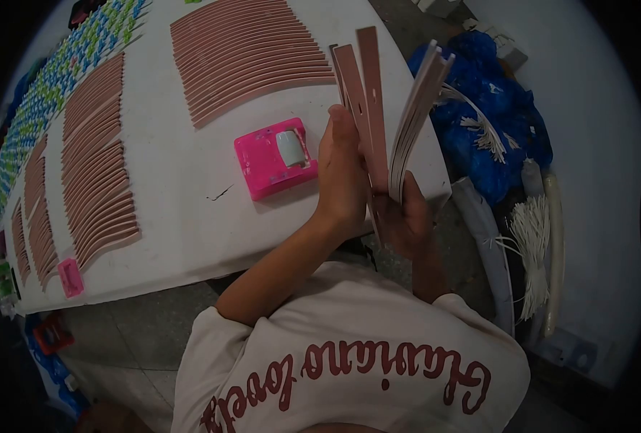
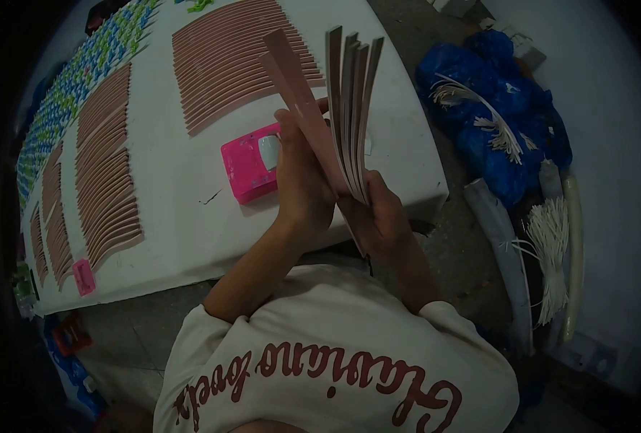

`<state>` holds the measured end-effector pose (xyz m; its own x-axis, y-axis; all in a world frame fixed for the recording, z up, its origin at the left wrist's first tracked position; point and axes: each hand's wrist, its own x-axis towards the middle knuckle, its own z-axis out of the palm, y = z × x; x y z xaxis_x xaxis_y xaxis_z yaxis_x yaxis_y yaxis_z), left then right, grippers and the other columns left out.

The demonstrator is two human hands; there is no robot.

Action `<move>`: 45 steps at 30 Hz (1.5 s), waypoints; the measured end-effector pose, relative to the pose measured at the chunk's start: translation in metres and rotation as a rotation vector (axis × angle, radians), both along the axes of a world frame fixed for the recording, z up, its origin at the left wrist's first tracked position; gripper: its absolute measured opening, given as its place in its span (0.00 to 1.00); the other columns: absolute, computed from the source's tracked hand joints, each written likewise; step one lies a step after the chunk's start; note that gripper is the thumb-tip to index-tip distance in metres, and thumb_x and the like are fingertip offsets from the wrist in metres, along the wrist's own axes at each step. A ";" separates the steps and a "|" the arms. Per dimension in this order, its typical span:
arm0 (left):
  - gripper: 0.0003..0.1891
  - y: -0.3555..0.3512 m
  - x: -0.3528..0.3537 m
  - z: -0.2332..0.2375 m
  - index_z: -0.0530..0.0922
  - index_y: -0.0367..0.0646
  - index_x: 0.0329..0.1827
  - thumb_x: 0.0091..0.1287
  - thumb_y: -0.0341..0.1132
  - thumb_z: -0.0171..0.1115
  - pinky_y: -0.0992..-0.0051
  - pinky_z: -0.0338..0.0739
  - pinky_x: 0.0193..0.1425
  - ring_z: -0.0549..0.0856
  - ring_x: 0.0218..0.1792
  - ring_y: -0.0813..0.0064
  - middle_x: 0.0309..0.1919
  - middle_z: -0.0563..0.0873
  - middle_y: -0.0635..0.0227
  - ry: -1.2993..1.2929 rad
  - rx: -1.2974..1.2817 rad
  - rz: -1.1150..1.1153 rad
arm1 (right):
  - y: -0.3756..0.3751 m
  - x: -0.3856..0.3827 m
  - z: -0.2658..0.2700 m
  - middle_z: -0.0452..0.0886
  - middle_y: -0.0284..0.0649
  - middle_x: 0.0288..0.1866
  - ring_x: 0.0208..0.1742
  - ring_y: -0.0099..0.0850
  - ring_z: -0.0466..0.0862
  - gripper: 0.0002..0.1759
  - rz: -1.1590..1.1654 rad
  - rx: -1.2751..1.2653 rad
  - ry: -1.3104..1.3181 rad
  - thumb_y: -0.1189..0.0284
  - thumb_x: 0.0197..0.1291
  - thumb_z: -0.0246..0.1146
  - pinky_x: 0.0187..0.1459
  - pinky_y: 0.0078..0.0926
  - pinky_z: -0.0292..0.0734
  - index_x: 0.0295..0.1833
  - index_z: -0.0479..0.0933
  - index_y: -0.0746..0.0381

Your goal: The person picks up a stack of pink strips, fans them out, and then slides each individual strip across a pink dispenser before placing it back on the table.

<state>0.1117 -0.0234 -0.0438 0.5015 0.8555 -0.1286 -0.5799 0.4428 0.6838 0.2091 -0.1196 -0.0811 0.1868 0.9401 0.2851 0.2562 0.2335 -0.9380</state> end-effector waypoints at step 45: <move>0.27 -0.009 0.016 -0.012 0.73 0.38 0.47 0.75 0.58 0.48 0.67 0.86 0.42 0.89 0.38 0.66 0.32 0.85 0.60 -0.110 0.055 -0.063 | -0.006 0.007 0.024 0.81 0.55 0.41 0.39 0.51 0.84 0.15 -0.085 -0.312 -0.280 0.68 0.71 0.56 0.42 0.40 0.78 0.54 0.71 0.69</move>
<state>0.1280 -0.0328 -0.0562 0.5629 0.8262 -0.0241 -0.6247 0.4444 0.6421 0.2161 -0.1257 -0.0575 0.2232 0.9739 0.0404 0.5176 -0.0832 -0.8516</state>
